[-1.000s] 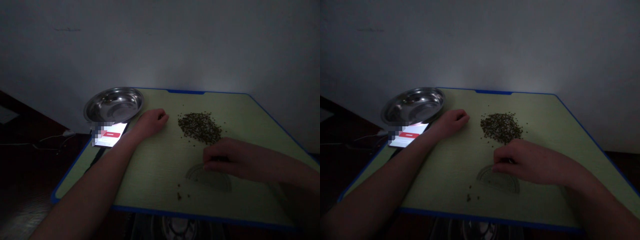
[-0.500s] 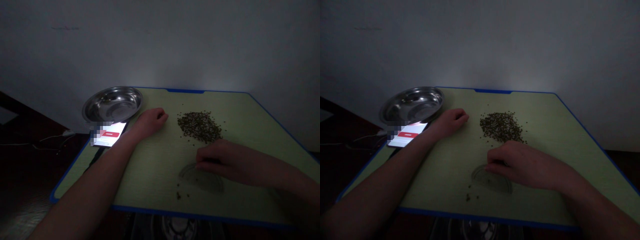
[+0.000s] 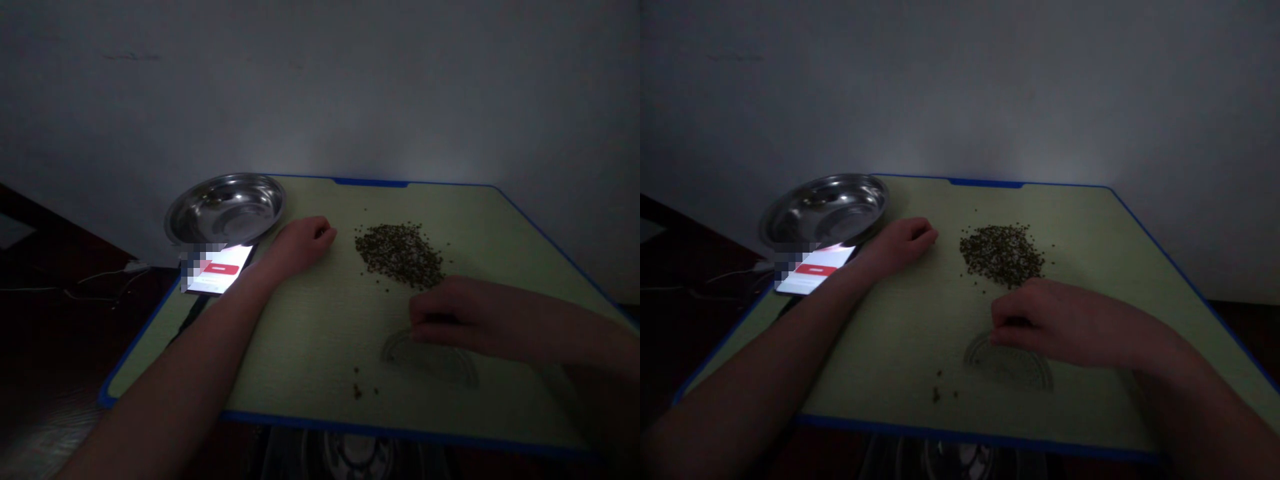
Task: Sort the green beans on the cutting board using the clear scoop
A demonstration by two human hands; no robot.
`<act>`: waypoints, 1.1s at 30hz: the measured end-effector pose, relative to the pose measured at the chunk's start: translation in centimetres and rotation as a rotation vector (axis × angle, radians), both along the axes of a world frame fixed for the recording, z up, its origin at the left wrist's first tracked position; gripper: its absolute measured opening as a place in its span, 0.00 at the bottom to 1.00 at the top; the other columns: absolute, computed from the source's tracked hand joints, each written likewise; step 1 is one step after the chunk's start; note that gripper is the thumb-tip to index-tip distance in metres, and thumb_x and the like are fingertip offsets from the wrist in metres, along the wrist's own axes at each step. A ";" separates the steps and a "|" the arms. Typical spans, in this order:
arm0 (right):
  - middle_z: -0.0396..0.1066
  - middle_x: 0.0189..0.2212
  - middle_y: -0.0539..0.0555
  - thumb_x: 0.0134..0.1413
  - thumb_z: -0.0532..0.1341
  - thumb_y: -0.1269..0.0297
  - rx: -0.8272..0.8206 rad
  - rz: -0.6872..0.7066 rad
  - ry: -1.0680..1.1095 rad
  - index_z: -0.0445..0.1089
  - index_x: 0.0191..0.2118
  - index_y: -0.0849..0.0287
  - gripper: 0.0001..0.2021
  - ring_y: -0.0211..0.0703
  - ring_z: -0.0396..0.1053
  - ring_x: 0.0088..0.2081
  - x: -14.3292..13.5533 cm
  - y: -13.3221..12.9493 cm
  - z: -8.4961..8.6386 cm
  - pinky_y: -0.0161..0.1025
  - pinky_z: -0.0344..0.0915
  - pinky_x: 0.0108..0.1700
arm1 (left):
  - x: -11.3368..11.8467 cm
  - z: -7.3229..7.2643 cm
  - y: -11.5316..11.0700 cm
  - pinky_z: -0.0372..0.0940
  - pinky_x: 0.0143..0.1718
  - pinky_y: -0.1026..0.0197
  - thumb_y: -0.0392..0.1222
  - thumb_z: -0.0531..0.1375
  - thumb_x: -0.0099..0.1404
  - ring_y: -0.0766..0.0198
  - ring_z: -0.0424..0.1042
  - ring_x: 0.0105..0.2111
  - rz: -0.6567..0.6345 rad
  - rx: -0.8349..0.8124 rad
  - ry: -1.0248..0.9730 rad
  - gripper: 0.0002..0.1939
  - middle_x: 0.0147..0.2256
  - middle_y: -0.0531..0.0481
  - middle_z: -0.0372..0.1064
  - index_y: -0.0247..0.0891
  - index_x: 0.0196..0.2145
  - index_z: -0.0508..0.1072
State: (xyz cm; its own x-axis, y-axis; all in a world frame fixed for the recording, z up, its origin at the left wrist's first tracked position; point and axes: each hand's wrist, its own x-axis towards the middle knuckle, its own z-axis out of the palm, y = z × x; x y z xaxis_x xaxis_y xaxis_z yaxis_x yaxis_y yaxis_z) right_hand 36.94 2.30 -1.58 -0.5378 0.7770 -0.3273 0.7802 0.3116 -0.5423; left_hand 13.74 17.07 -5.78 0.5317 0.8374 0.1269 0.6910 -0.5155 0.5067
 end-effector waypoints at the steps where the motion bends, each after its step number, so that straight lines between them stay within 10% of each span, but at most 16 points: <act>1: 0.69 0.25 0.49 0.63 0.55 0.51 0.004 -0.005 -0.001 0.70 0.29 0.56 0.17 0.40 0.67 0.29 0.0 0.0 0.0 0.36 0.56 0.29 | 0.0 0.0 0.0 0.55 0.28 0.60 0.46 0.52 0.65 0.64 0.64 0.27 0.000 0.000 0.002 0.14 0.27 0.49 0.70 0.37 0.28 0.71; 33: 0.67 0.23 0.47 0.65 0.54 0.52 0.042 0.019 0.022 0.68 0.28 0.57 0.18 0.36 0.66 0.26 -0.4 0.7 -0.9 0.35 0.55 0.28 | 0.0 -0.1 0.1 0.54 0.29 0.59 0.47 0.51 0.65 0.63 0.64 0.27 -0.010 0.005 0.009 0.15 0.28 0.48 0.69 0.37 0.28 0.70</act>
